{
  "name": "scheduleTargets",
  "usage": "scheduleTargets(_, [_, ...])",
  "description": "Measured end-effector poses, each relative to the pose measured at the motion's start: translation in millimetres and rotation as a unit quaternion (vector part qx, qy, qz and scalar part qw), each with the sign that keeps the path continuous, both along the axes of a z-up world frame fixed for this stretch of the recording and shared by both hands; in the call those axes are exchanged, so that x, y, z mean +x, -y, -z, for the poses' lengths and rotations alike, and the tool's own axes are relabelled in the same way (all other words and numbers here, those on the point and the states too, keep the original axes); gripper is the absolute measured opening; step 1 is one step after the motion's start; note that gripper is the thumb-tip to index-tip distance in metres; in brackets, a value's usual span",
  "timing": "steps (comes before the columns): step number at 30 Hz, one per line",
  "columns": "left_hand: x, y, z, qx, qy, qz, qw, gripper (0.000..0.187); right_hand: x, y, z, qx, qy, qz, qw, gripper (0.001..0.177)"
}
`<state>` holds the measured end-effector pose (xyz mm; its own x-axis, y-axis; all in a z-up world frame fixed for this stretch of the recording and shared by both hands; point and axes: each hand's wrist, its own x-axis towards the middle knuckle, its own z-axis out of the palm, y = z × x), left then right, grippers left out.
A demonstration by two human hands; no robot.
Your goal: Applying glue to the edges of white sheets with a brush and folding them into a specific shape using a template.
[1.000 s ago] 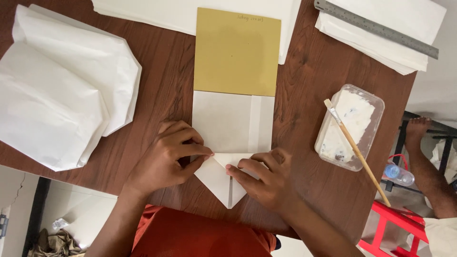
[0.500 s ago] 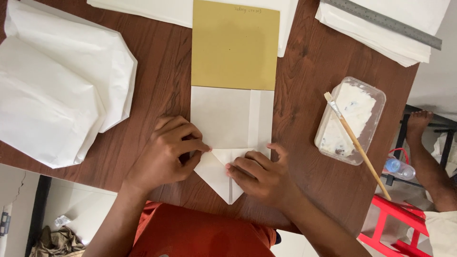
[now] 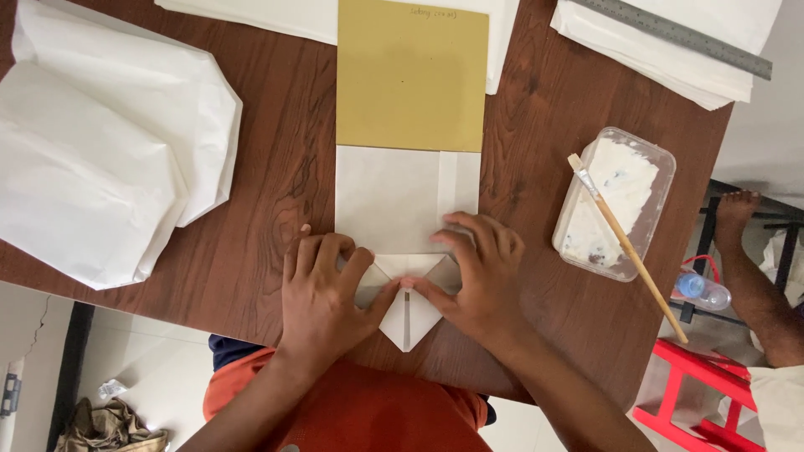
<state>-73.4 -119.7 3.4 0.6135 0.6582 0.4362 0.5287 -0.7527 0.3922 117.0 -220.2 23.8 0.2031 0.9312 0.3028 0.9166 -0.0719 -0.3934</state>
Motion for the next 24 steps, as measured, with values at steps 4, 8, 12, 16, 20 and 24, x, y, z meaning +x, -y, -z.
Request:
scheduleTargets(4, [0.8, -2.1, -11.2, -0.022, -0.001, 0.006, 1.0, 0.036, 9.3, 0.5, -10.0, -0.088, -0.062, 0.096, 0.99, 0.05])
scheduleTargets(8, [1.6, -1.2, -7.2, -0.018, -0.004, 0.003, 1.0, 0.037, 7.6, 1.9, -8.4, -0.089, -0.066, 0.13, 0.985, 0.048])
scheduleTargets(12, [1.9, -1.8, -10.1, -0.026, -0.004, 0.004, 1.0, 0.037, -4.2, -6.8, -15.9, -0.078, -0.052, 0.126, 0.988, 0.052])
scheduleTargets(16, [0.2, -3.3, -18.2, -0.037, -0.049, 0.013, 0.998, 0.044, -11.8, -15.4, -4.2, -0.105, 0.061, 0.15, 0.981, 0.088])
scheduleTargets(20, [0.3, -2.3, -15.8, -0.033, -0.029, 0.018, 0.999, 0.042, 7.6, -6.1, -10.5, -0.152, -0.022, 0.179, 0.972, 0.079])
scheduleTargets(24, [-1.1, -3.5, -17.9, -0.047, -0.033, 0.022, 0.998, 0.039, 9.1, -0.3, -12.4, -0.09, 0.014, 0.156, 0.984, 0.067])
